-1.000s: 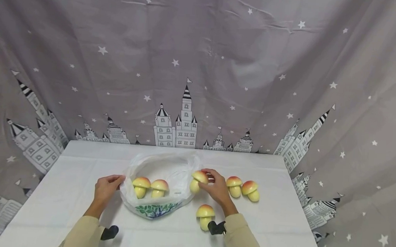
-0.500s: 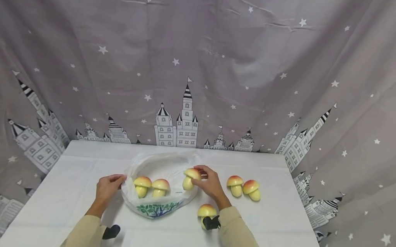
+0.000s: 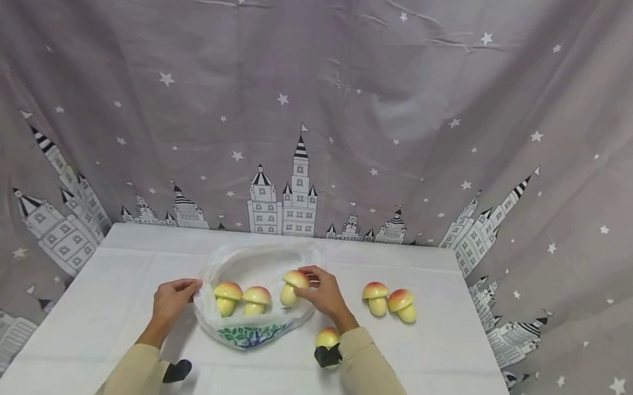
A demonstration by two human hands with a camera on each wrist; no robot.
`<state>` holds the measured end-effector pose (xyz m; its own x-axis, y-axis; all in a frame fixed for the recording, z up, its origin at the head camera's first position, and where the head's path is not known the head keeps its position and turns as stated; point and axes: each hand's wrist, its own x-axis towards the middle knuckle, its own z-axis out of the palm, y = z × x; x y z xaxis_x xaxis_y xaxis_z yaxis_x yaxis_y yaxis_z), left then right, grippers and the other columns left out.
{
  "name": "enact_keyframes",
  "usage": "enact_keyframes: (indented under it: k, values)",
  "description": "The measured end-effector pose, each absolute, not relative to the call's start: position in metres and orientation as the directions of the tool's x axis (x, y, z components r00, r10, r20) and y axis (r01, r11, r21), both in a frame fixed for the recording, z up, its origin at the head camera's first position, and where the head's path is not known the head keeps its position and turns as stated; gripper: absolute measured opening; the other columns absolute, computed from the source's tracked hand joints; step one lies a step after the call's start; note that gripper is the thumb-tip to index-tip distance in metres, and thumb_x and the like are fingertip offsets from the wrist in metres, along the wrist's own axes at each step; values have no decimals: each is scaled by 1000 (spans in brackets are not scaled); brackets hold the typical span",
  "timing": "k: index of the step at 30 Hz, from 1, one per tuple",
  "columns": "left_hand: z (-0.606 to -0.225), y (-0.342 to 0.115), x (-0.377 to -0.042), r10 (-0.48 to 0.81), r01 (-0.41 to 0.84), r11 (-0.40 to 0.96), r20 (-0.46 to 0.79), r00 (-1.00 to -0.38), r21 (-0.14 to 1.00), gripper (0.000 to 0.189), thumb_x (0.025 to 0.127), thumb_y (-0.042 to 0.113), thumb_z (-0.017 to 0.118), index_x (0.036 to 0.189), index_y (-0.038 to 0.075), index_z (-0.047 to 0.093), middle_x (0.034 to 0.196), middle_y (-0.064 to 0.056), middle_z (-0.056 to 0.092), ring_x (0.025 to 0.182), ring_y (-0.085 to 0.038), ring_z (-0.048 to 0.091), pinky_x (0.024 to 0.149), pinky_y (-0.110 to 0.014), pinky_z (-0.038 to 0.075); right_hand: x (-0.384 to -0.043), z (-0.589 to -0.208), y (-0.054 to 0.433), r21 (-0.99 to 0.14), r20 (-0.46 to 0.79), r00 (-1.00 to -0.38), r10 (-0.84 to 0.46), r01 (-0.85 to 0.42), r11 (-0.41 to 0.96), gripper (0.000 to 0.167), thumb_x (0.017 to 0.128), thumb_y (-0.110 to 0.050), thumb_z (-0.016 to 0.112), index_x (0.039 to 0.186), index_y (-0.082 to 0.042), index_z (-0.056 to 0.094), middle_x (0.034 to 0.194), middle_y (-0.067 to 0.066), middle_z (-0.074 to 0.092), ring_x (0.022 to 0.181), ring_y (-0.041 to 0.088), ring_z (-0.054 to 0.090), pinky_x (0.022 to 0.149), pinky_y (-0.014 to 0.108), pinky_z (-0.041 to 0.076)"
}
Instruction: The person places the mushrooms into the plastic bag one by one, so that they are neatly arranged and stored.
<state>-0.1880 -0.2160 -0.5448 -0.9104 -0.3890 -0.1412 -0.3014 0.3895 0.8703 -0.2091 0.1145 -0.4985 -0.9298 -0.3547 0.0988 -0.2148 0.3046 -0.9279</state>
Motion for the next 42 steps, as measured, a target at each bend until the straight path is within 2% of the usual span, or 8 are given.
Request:
enact_keyframes:
  k: [5,10,17,25,34,42]
  values:
    - [-544,-216,-189,-385,-297,395,-137,-913,869,31,92,20,63,107,-7,69,93,-18,69,72,-15,61,62,-19,45,-210,-502,108,-923,91,-930,-355,-212,320,41,82,2,71,120,11,58,118,26,60,107,40,60,92,43,49]
    - [-544,-217,-188,-384,-298,400,-137,-913,866,31,92,20,63,107,-6,69,91,-17,70,71,-13,61,62,-19,45,-214,-517,102,-915,121,-921,-370,-248,318,42,82,2,71,120,13,57,117,29,59,107,42,59,92,46,49]
    - [-543,-219,-187,-381,-288,403,-127,-916,868,31,92,20,64,107,-7,69,92,-18,69,70,-12,61,61,-17,45,-226,-547,99,-896,117,-910,-397,-269,354,43,82,-2,72,122,5,59,120,21,60,109,36,59,94,42,48]
    - [-544,-219,-188,-381,-280,400,-120,-917,873,31,92,19,63,106,-7,69,92,-19,69,68,-12,61,60,-16,45,-225,-550,95,-823,105,-900,-422,-317,472,44,80,-10,74,122,0,62,117,14,63,102,29,60,89,38,50]
    - [-543,-218,-189,-381,-295,389,-139,-914,872,31,93,20,63,108,-6,68,95,-20,68,72,-15,63,65,-21,49,-224,-549,95,-820,73,-900,-429,-299,488,44,77,-7,76,118,3,62,115,17,63,100,30,60,86,39,50]
    - [-542,-218,-189,-390,-288,384,-129,-912,877,30,91,19,64,105,-7,69,87,-14,69,65,-8,58,60,-17,45,-228,-556,92,-812,49,-895,-443,-293,504,45,75,-5,77,117,2,62,114,15,62,102,29,59,87,35,50]
